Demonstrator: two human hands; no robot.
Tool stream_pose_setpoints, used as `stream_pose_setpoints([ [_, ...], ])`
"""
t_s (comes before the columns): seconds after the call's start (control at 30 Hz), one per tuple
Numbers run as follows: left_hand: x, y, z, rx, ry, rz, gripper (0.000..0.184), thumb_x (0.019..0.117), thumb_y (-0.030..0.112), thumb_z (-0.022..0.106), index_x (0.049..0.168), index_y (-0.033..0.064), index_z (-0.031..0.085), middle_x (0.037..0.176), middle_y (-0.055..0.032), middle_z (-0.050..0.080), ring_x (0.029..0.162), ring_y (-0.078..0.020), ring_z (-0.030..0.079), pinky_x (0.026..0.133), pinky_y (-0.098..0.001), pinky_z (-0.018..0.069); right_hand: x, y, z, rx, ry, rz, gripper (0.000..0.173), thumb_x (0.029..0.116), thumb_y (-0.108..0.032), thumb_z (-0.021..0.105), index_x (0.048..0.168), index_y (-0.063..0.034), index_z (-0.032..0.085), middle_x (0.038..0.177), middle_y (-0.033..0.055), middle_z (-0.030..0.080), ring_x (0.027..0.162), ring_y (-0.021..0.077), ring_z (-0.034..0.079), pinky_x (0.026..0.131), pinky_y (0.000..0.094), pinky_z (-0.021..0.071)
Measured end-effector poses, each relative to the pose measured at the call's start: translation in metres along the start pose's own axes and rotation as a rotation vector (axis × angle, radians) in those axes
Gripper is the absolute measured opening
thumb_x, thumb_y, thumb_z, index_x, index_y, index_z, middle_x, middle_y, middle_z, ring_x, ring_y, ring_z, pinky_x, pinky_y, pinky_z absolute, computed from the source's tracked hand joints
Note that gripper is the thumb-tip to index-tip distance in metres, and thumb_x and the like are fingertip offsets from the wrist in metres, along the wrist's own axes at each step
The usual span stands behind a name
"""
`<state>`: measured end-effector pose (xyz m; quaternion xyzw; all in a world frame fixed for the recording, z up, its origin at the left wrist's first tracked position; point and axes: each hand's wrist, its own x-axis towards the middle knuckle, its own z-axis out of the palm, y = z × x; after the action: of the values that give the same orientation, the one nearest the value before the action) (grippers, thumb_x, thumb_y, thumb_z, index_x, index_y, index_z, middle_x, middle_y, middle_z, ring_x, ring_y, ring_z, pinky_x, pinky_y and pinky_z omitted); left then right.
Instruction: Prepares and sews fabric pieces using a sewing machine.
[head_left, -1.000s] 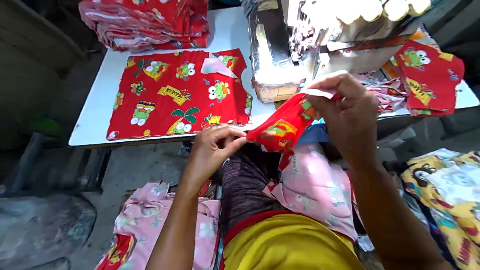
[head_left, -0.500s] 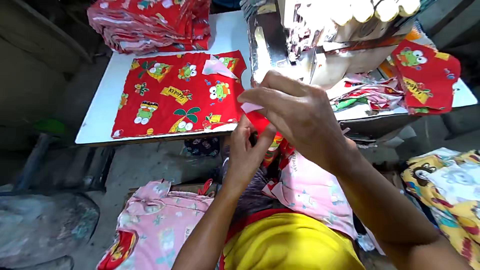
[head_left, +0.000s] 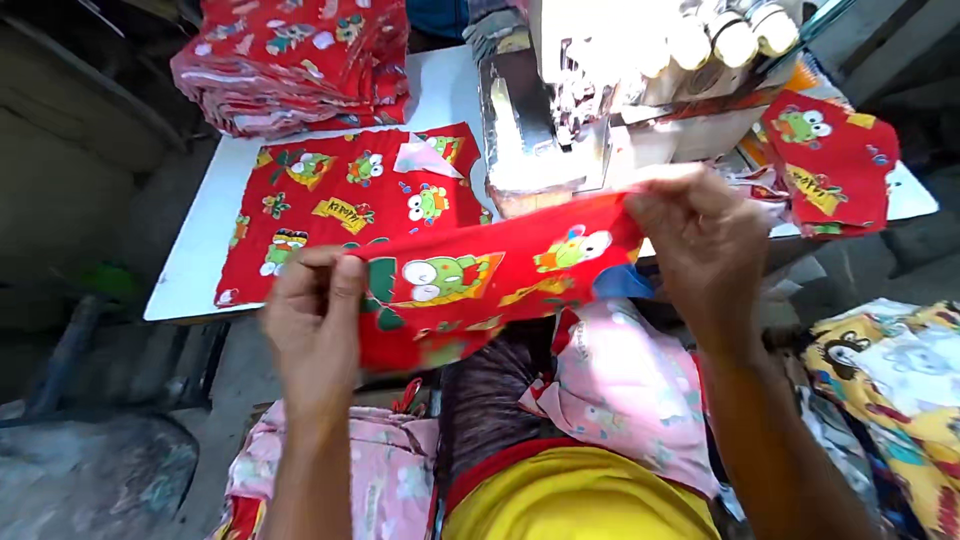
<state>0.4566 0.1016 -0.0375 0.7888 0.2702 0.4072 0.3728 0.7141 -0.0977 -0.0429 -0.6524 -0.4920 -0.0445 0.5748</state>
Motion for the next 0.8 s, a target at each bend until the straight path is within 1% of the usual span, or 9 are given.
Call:
stream_pose_setpoints([
  [0.1,0.057,-0.001,-0.001,0.247,-0.063,0.228,0.023,0.1053,0.027,0.058,0.115,0.0066,0.062,0.100,0.0051,0.064,0.085,0.0054,0.060,0.076,-0.0138,0.0509,-0.008,0.024,0.011,0.043,0.044,0.066,0.016,0.0992,-0.008,0.066,0.113,-0.0005,0.069,0.103,0.0042,0.072,0.088,0.0022,0.070,0.080,0.0179,0.0591],
  [0.2,0.123,-0.008,0.026,0.521,-0.065,0.335,0.035,0.1057,0.029,0.056,0.115,-0.0037,0.067,0.107,-0.0199,0.069,0.098,-0.0219,0.067,0.089,-0.0400,0.0515,0.007,0.041,0.023,-0.111,0.052,0.078,0.016,0.1002,-0.013,0.066,0.112,-0.0035,0.070,0.098,0.0068,0.071,0.083,0.0073,0.069,0.075,0.0230,0.0580],
  [0.27,0.142,0.001,0.055,0.631,-0.099,0.343,0.032,0.1069,0.022,0.051,0.122,-0.0015,0.067,0.123,-0.0266,0.066,0.118,-0.0412,0.062,0.100,-0.0584,0.0449,0.022,0.052,0.031,-0.187,0.047,0.053,0.018,0.1019,-0.014,0.064,0.116,-0.0044,0.070,0.096,0.0092,0.071,0.077,0.0128,0.068,0.068,0.0287,0.0565],
  [0.37,0.097,0.030,0.116,0.563,-0.244,0.480,0.031,0.1063,0.010,0.047,0.130,-0.0005,0.064,0.130,-0.0231,0.064,0.119,-0.0365,0.063,0.099,-0.0505,0.0512,0.036,0.065,0.037,-0.201,0.069,0.079,0.020,0.1025,-0.015,0.063,0.120,-0.0061,0.067,0.087,0.0073,0.067,0.063,0.0118,0.059,0.054,0.0267,0.0494],
  [0.43,0.061,0.021,0.149,0.506,-0.347,0.559,0.038,0.1065,0.024,0.053,0.137,0.0055,0.064,0.136,-0.0168,0.063,0.126,-0.0311,0.060,0.108,-0.0463,0.0469,0.031,0.071,0.038,-0.095,0.058,0.193,0.023,0.1040,-0.015,0.059,0.126,-0.0087,0.062,0.085,0.0050,0.066,0.056,0.0094,0.056,0.046,0.0241,0.0475],
  [0.47,0.054,0.011,0.156,0.530,-0.371,0.557,0.044,0.1067,0.033,0.051,0.141,0.0076,0.062,0.141,-0.0131,0.062,0.134,-0.0294,0.056,0.116,-0.0469,0.0391,0.025,0.075,0.039,0.000,0.055,0.267,0.026,0.1050,-0.014,0.057,0.130,-0.0103,0.060,0.087,0.0038,0.067,0.052,0.0082,0.055,0.041,0.0230,0.0465],
  [0.57,0.057,-0.006,0.153,0.628,-0.324,0.502,0.049,0.1081,0.038,0.047,0.142,0.0057,0.061,0.142,-0.0144,0.062,0.136,-0.0298,0.055,0.122,-0.0495,0.0304,-0.010,0.078,0.048,0.317,0.005,0.489,0.031,0.1053,-0.013,0.055,0.136,-0.0089,0.057,0.090,0.0024,0.070,0.049,0.0056,0.058,0.042,0.0223,0.0527],
  [0.7,0.068,-0.004,0.146,0.653,-0.352,0.460,0.053,0.1093,0.040,0.043,0.146,0.0052,0.058,0.154,-0.0118,0.052,0.145,-0.0250,0.047,0.124,-0.0471,0.0282,-0.046,0.065,0.059,0.628,-0.122,0.659,0.041,0.0987,-0.011,0.067,0.135,0.0040,0.054,0.122,0.0081,0.069,0.050,-0.0002,0.057,0.044,0.0175,0.0530],
  [0.8,0.076,-0.004,0.146,0.622,-0.394,0.490,0.052,0.1101,0.037,0.039,0.146,0.0036,0.056,0.156,-0.0109,0.050,0.148,-0.0244,0.042,0.125,-0.0455,0.0266,-0.054,0.065,0.062,0.646,-0.148,0.649,0.034,0.0977,-0.008,0.067,0.128,0.0058,0.061,0.108,0.0053,0.072,0.050,-0.0027,0.055,0.044,0.0147,0.0497],
])
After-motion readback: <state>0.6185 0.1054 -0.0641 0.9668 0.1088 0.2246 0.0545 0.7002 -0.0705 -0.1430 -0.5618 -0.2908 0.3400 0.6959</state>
